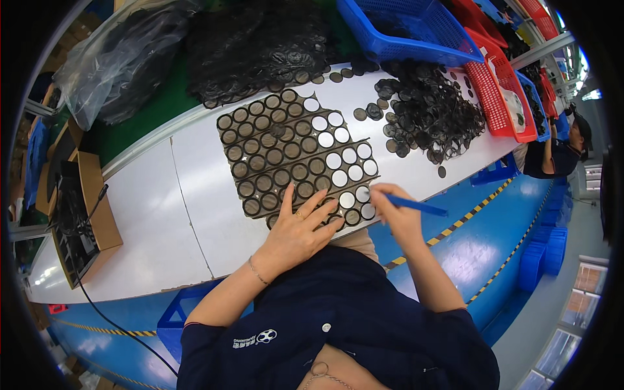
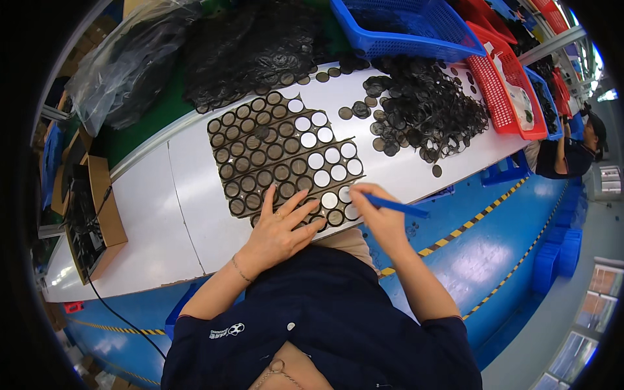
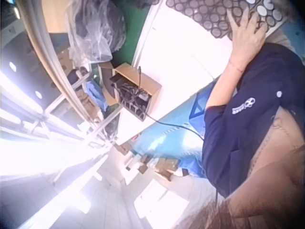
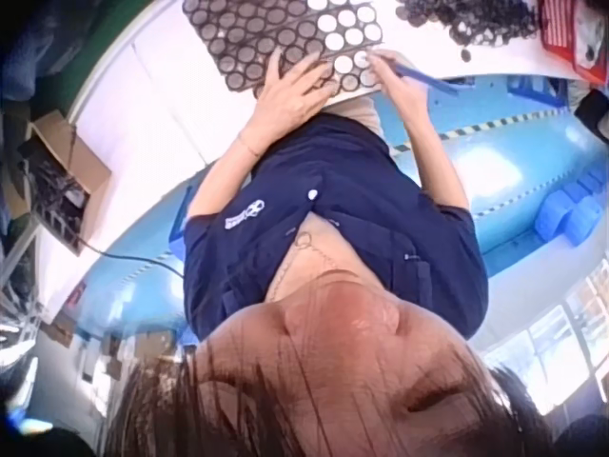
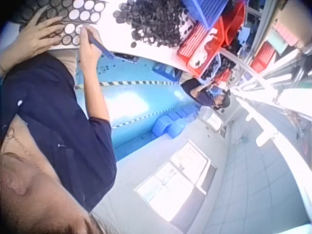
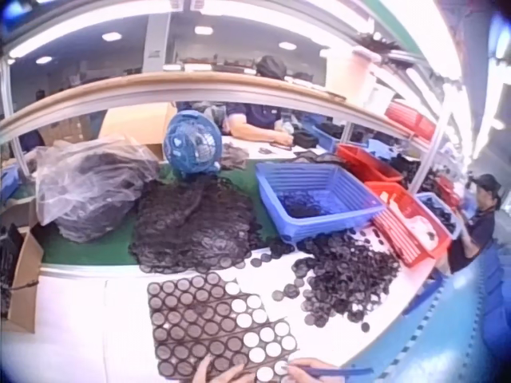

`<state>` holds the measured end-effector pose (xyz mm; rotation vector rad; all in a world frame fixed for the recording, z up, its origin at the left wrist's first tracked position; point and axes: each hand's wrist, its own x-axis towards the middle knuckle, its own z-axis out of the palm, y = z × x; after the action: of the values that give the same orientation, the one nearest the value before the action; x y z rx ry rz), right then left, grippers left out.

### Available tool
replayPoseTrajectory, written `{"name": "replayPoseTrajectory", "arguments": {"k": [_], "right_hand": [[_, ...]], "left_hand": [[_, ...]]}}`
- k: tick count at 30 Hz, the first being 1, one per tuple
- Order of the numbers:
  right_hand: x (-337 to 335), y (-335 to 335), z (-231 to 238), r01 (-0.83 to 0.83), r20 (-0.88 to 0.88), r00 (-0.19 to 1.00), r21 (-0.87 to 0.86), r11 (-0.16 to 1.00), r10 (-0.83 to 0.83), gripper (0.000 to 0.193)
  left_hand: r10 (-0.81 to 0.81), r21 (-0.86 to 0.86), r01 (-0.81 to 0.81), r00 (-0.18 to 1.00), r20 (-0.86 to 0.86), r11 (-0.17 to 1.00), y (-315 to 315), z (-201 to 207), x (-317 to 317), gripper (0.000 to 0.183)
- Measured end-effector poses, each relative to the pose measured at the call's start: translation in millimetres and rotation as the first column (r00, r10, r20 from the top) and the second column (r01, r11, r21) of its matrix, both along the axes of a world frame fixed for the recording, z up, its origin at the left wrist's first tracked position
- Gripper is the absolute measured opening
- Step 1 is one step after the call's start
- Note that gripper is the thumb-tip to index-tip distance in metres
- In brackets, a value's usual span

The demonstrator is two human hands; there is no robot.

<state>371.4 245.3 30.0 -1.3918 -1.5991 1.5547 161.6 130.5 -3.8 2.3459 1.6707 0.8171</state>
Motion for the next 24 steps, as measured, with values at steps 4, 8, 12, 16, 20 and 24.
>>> {"name": "replayPoseTrajectory", "arguments": {"k": [4, 8, 12, 16, 20, 24], "right_hand": [[-0.1, -36.1, -1.4, -0.084, -0.052, 0.995, -0.064, 0.994, 0.081, 0.019], [0.3, -40.8, -11.3, -0.143, 0.0, 0.99, 0.037, 0.989, 0.143, 0.019], [-1.5, -40.7, -9.7, -0.15, 0.041, 0.988, 0.032, 0.988, 0.148, 0.019], [-1.1, -40.7, -12.1, -0.15, 0.05, 0.988, 0.054, 0.987, 0.148, 0.019], [-1.5, -41.4, -10.2, -0.14, 0.039, 0.99, 0.023, 0.99, 0.139, 0.019], [-1.5, -43.0, -11.4, -0.159, 0.094, 0.984, 0.104, 0.982, 0.149, 0.018]], "left_hand": [[-0.017, 0.021, 0.017, 1.0, -0.018, 1.0, -4.9, -0.3, 1.6, 0.037], [-0.02, 0.016, 0.021, 1.0, -0.022, 1.0, -6.2, -1.4, 0.7, 0.04], [-0.024, -0.004, 0.024, 1.0, -0.018, 1.0, -5.0, 0.3, 0.7, 0.04], [-0.02, 0.013, 0.02, 1.0, -0.017, 1.0, -4.6, 1.0, 1.3, 0.032], [-0.016, 0.016, 0.017, 1.0, -0.018, 1.0, -5.6, 0.4, 1.2, 0.032], [-0.019, 0.014, 0.019, 1.0, -0.01, 1.0, -4.6, 1.2, 1.2, 0.031]]}}
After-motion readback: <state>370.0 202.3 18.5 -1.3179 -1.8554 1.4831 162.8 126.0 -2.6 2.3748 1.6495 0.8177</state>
